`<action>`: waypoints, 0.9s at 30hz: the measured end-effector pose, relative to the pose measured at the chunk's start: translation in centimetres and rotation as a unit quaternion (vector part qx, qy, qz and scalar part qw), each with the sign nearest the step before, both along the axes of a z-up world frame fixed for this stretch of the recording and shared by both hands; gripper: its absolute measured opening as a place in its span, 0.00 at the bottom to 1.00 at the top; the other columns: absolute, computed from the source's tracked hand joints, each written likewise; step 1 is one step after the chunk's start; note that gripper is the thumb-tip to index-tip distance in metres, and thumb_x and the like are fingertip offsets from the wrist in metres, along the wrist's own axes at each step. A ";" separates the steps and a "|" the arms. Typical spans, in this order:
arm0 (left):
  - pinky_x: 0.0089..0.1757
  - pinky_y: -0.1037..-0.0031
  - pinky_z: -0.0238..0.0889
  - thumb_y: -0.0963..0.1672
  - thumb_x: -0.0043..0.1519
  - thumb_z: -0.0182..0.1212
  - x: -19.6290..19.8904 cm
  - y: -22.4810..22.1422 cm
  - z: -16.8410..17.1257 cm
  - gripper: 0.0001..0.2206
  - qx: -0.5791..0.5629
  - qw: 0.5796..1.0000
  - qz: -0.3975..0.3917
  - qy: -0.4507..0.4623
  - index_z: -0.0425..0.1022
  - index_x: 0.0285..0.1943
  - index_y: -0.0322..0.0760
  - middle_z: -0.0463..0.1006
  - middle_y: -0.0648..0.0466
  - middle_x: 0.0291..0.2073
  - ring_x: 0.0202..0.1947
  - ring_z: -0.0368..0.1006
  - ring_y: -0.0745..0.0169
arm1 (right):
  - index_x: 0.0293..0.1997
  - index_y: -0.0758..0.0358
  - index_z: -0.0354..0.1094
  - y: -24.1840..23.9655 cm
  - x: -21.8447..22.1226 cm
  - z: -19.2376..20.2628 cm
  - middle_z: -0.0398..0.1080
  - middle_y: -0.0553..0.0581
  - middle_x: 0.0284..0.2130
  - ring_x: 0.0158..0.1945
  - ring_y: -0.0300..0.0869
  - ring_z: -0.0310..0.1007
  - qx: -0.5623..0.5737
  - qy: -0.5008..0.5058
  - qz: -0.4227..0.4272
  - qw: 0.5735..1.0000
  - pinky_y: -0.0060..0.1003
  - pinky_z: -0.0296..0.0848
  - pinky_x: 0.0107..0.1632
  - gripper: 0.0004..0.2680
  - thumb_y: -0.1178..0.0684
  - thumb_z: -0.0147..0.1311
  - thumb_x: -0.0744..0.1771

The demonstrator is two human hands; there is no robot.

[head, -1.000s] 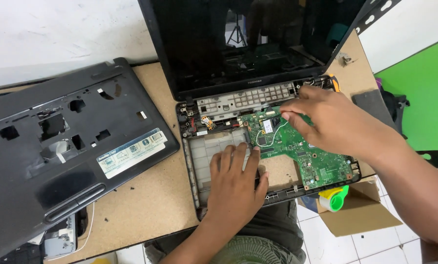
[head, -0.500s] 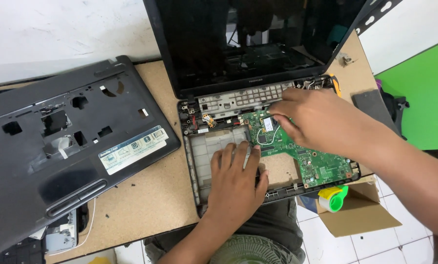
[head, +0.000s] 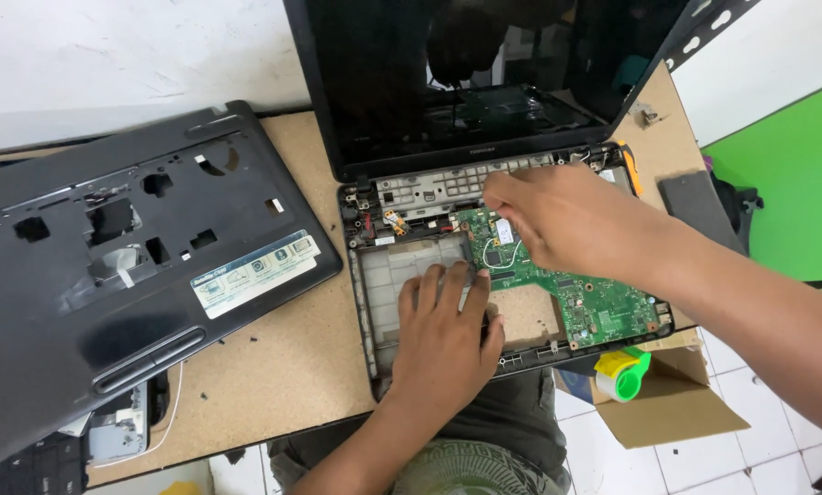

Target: Disassembling a laptop by removing screws, prying off the top cover, and accessing internal components like the motherboard.

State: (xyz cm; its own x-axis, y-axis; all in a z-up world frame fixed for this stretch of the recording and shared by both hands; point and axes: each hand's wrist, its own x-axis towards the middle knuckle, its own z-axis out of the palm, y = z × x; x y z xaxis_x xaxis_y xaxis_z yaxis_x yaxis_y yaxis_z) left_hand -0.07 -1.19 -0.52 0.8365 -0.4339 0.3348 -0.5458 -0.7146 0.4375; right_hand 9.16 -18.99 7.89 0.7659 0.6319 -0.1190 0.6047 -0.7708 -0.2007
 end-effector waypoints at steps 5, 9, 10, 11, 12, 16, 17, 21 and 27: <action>0.49 0.51 0.53 0.48 0.56 0.57 -0.1 0.1 -0.1 0.18 -0.002 1.000 0.001 -0.008 0.69 0.53 0.34 0.67 0.43 0.52 0.53 0.60 0.42 | 0.33 0.57 0.56 0.2 0.3 0.7 0.63 0.54 0.19 0.21 0.49 0.60 -0.006 0.038 -0.010 0.999 0.42 0.57 0.26 0.05 0.63 0.43 0.62; 0.50 0.47 0.49 0.45 0.57 0.54 -0.2 -0.1 -0.4 0.18 -0.041 0.999 -0.018 0.015 0.71 0.52 0.27 0.67 0.35 0.48 0.54 0.59 0.34 | 0.38 0.62 0.66 1.4 -0.1 2.3 0.68 0.60 0.19 0.23 0.53 0.74 -0.036 0.025 -0.035 0.998 0.42 0.72 0.28 0.05 0.59 0.42 0.65; 0.50 0.47 0.49 0.45 0.57 0.54 -0.2 -0.1 -0.6 0.18 -0.041 0.999 -0.019 0.015 0.71 0.52 0.27 0.67 0.35 0.48 0.54 0.59 0.34 | 0.38 0.62 0.66 1.4 -0.1 2.3 0.68 0.60 0.19 0.23 0.53 0.74 -0.036 0.024 -0.036 0.998 0.42 0.72 0.28 0.05 0.59 0.42 0.65; 0.50 0.46 0.48 0.45 0.57 0.54 -0.2 -0.2 -0.7 0.18 -0.045 0.999 -0.018 0.010 0.71 0.52 0.28 0.67 0.35 0.47 0.54 0.59 0.34 | 0.37 0.62 0.65 1.4 -0.1 2.4 0.68 0.59 0.20 0.23 0.53 0.73 -0.033 0.021 -0.031 0.999 0.41 0.72 0.28 0.04 0.60 0.44 0.64; 0.50 0.46 0.48 0.45 0.57 0.54 -0.2 -0.2 -0.8 0.18 -0.048 0.999 -0.016 0.006 0.71 0.52 0.28 0.67 0.35 0.47 0.54 0.58 0.34 | 0.35 0.62 0.65 1.4 -0.1 2.4 0.67 0.58 0.21 0.24 0.52 0.72 -0.029 0.019 -0.025 0.999 0.40 0.71 0.28 0.03 0.62 0.46 0.63; 0.50 0.47 0.48 0.44 0.57 0.54 -0.3 -0.1 -0.4 0.18 -0.052 0.998 -0.017 0.007 0.71 0.53 0.27 0.67 0.35 0.47 0.54 0.58 0.33 | 0.33 0.61 0.64 0.6 0.2 2.3 0.67 0.57 0.22 0.24 0.52 0.71 -0.041 0.013 -0.024 0.999 0.39 0.71 0.29 0.03 0.62 0.46 0.63; 0.50 0.47 0.48 0.44 0.57 0.54 -0.3 0.0 -0.5 0.18 -0.049 0.999 -0.018 0.006 0.71 0.53 0.27 0.67 0.35 0.47 0.54 0.58 0.33 | 0.33 0.60 0.63 0.6 0.0 2.1 0.67 0.57 0.24 0.26 0.52 0.71 -0.022 0.017 -0.033 0.999 0.40 0.71 0.30 0.02 0.61 0.48 0.62; 0.50 0.47 0.48 0.44 0.57 0.54 -0.3 -0.1 -0.5 0.18 -0.048 0.999 -0.020 0.007 0.70 0.53 0.27 0.67 0.34 0.47 0.54 0.58 0.33 | 0.37 0.62 0.64 1.1 -0.5 2.2 0.66 0.60 0.30 0.28 0.50 0.72 0.051 0.013 -0.054 0.997 0.40 0.72 0.30 0.05 0.57 0.52 0.62; 0.50 0.49 0.51 0.45 0.52 0.60 -0.5 -0.2 -0.7 0.23 -0.077 0.997 0.014 -0.008 0.66 0.53 0.21 0.65 0.34 0.46 0.52 0.59 0.34 | 0.44 0.63 0.64 1.1 -0.6 -1.1 0.61 0.57 0.29 0.25 0.53 0.66 0.213 -0.107 -0.053 0.970 0.41 0.70 0.28 0.08 0.63 0.48 0.63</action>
State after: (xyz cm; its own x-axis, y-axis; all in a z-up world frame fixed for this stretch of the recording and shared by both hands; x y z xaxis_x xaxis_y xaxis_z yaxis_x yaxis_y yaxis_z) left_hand -0.53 -1.44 -1.25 0.8415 -0.3536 0.4086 -0.5346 -0.6542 0.5349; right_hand 8.58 -17.92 6.81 0.8076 0.5053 0.3040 0.5895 -0.7053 -0.3937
